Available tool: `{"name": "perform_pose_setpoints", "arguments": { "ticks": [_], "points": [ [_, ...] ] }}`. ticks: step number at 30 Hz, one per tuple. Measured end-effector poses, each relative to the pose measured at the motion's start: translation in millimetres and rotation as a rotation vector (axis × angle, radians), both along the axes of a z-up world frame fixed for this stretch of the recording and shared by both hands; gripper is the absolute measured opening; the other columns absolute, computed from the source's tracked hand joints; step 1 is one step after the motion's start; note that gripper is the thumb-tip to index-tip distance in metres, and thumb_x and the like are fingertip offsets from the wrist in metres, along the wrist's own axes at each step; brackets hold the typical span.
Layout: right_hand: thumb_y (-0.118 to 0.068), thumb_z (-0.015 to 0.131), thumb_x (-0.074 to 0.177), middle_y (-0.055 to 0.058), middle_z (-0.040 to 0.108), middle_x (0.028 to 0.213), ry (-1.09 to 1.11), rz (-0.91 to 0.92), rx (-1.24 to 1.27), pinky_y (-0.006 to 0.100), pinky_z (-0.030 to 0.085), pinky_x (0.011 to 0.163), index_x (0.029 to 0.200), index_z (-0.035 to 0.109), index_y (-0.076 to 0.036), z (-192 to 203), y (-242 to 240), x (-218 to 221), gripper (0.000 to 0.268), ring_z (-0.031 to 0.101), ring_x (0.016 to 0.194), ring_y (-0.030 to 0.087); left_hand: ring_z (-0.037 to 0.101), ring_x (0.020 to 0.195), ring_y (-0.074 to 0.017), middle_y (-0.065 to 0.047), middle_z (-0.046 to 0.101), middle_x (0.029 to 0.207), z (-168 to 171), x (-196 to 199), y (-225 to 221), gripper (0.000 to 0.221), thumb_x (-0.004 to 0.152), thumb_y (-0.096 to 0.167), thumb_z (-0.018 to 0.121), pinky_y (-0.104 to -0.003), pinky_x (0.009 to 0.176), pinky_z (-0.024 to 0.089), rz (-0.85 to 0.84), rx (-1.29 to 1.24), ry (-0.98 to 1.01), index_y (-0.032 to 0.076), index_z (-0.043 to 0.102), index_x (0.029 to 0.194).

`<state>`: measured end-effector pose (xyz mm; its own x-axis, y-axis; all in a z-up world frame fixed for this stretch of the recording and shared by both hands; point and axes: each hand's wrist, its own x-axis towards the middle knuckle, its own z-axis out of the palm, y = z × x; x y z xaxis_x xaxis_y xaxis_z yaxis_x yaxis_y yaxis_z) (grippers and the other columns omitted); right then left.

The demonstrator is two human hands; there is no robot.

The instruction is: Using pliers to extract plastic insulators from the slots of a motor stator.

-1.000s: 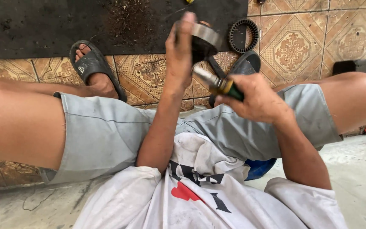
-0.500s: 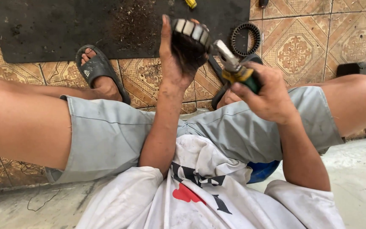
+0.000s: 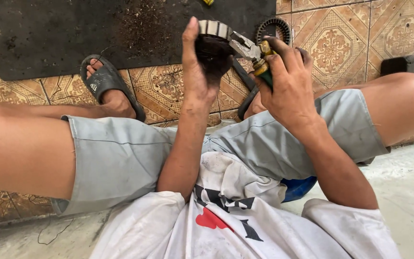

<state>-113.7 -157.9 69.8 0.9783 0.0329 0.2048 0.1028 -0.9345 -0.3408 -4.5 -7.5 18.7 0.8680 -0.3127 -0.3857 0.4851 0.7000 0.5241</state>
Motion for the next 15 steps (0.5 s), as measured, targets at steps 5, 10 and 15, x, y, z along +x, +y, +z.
{"name": "perform_pose_setpoints", "arguments": {
  "ticks": [5, 10, 15],
  "points": [
    [-0.002, 0.084, 0.087, 0.025, 0.055, 0.140, -0.008, -0.006, 0.036, 0.052, 0.034, 0.110, 0.123, 0.061, 0.010, 2, 2, 3, 0.044, 0.057, 0.120, 0.040, 0.068, 0.069, -0.0142, -0.005, 0.069, 0.089, -2, -10, -3, 0.045, 0.088, 0.045, 0.071, -0.028, 0.059, 0.058, 0.014, -0.032, 0.066, 0.009, 0.062, 0.115],
    [-0.006, 0.082, 0.092, 0.022, 0.062, 0.108, 0.044, -0.031, 0.218, 0.042, 0.051, 0.075, 0.120, 0.061, 0.011, 7, 9, 2, 0.039, 0.062, 0.086, 0.034, 0.066, 0.078, -0.0136, -0.006, 0.067, 0.095, 1, -12, -3, 0.048, 0.088, 0.049, 0.071, -0.029, 0.066, 0.058, 0.034, -0.066, -0.021, 0.008, 0.062, 0.111],
    [-0.009, 0.083, 0.094, 0.013, 0.064, 0.080, 0.096, -0.066, 0.358, 0.033, 0.044, 0.053, 0.110, 0.068, 0.010, 18, 11, 1, 0.029, 0.052, 0.057, 0.020, 0.062, 0.087, -0.0180, -0.009, 0.059, 0.103, 1, -15, -6, 0.059, 0.083, 0.053, 0.072, -0.031, 0.069, 0.059, 0.046, -0.026, -0.025, 0.007, 0.057, 0.118]
  ]
}}
